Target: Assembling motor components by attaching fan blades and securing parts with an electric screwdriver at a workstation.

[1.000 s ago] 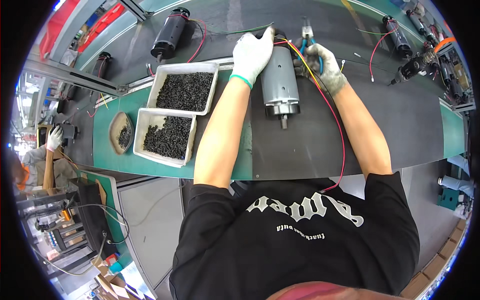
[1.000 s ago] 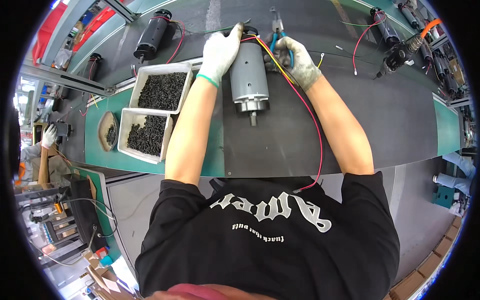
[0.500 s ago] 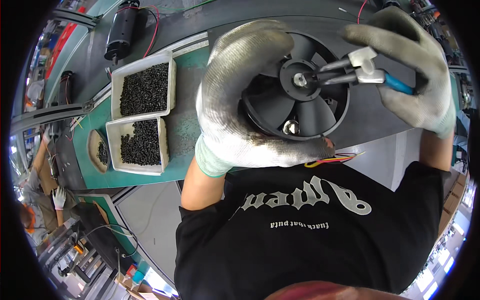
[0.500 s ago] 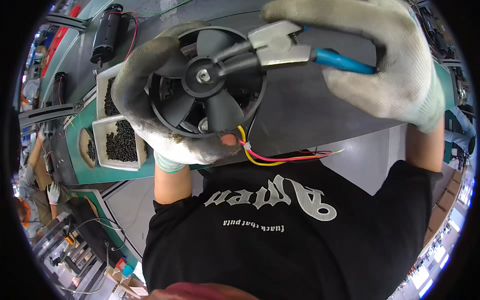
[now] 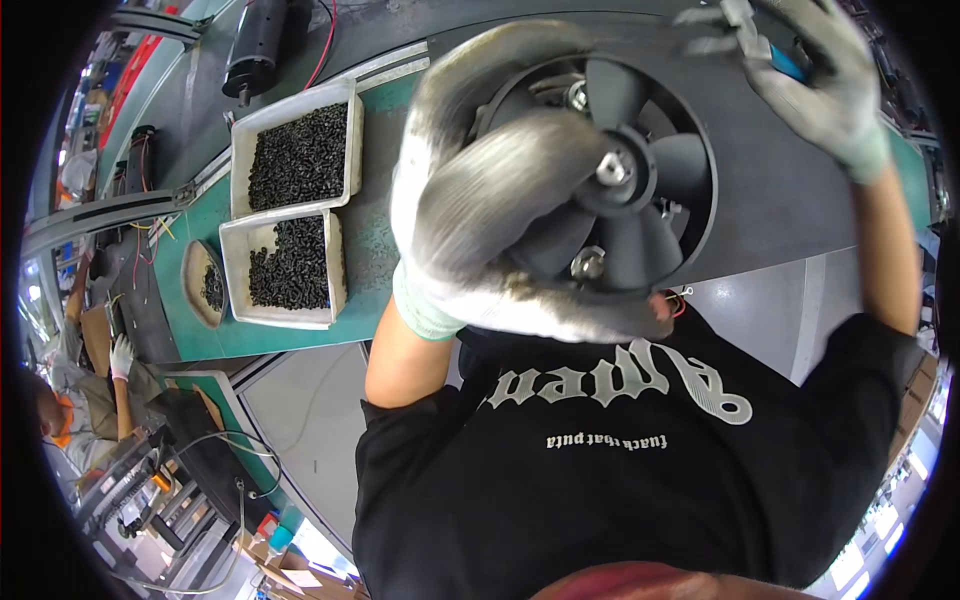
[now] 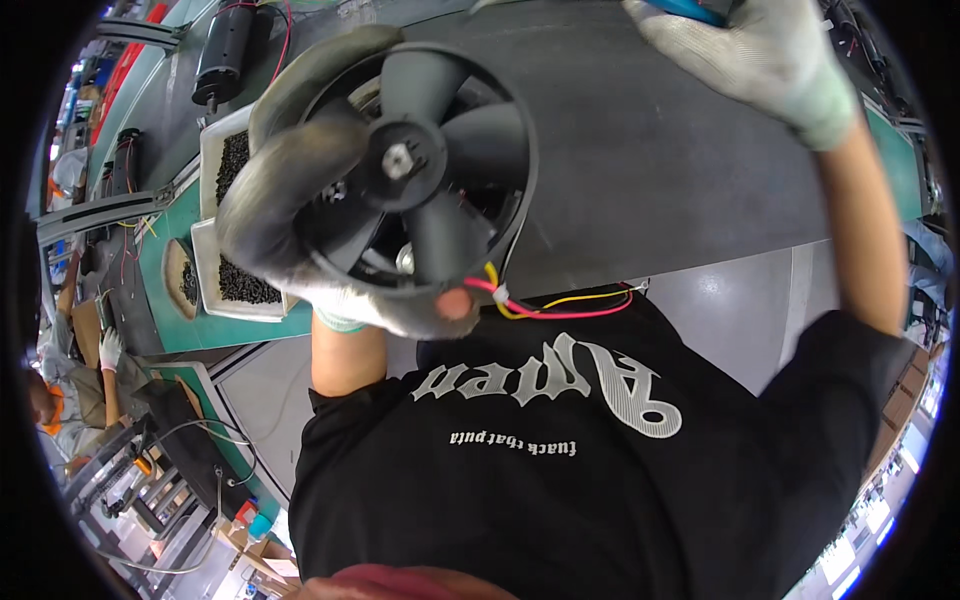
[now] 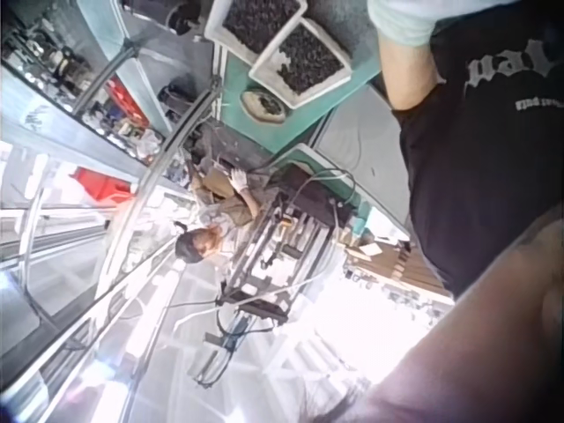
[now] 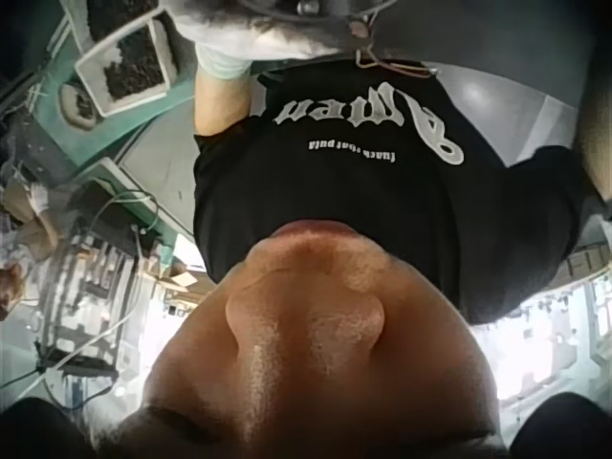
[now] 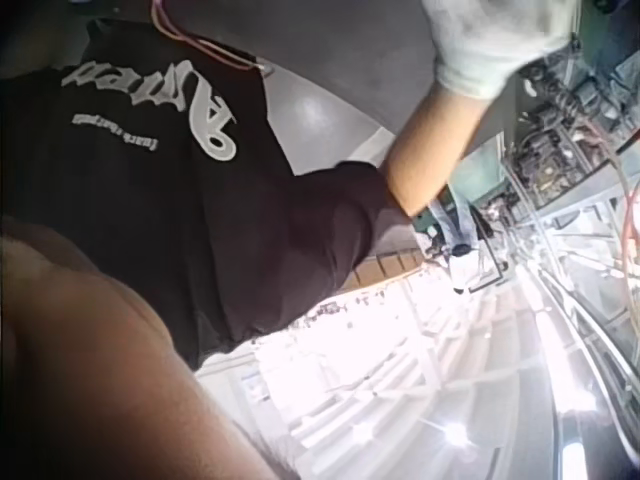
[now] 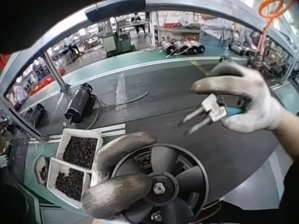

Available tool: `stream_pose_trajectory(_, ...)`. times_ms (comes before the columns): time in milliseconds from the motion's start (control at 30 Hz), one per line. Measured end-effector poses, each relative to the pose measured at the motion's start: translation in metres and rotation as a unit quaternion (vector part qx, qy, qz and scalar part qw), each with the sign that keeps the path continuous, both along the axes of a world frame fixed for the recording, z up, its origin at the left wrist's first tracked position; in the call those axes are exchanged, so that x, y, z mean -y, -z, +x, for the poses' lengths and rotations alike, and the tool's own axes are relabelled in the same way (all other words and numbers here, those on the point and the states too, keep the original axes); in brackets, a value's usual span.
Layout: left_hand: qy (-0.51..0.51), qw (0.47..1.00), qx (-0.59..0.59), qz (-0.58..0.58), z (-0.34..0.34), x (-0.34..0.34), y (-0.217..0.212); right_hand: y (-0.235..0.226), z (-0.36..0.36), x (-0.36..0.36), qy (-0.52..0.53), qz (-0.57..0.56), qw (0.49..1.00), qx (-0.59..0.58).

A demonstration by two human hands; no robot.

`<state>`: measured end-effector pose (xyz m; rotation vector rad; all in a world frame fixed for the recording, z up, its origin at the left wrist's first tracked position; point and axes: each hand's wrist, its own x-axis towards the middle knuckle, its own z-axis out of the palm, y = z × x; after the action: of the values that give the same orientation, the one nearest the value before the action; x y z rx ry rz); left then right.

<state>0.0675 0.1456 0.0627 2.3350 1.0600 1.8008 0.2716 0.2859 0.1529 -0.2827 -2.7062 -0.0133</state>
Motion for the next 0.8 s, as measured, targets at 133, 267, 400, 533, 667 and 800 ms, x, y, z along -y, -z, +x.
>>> stream_pose_trajectory(133,0.08,0.99,0.113,0.032,0.0,-0.004,0.013,0.15,0.069,-0.066,0.265,-0.074,0.955,-0.11)
stream_pose_trajectory(267,0.03,0.992,0.102,-0.068,-0.001,0.001,0.006,0.193,0.069,-0.004,0.27,-0.054,0.952,-0.132)
stream_pose_trajectory(400,-0.136,0.986,0.095,0.033,0.019,-0.008,0.012,0.176,-0.002,0.093,0.037,-0.525,0.811,-0.256)
stream_pose_trajectory(533,-0.112,0.987,0.022,-0.113,0.048,0.037,0.008,0.174,-0.024,0.058,0.069,-0.623,0.726,-0.282)
stream_pose_trajectory(667,-0.111,0.976,0.01,-0.186,0.016,0.102,0.059,0.16,-0.051,-0.043,0.18,-0.68,0.647,-0.294)
stream_pose_trajectory(800,-0.246,0.923,0.049,-0.292,-0.012,0.175,0.092,0.145,-0.095,-0.189,0.322,-0.525,0.775,-0.145)
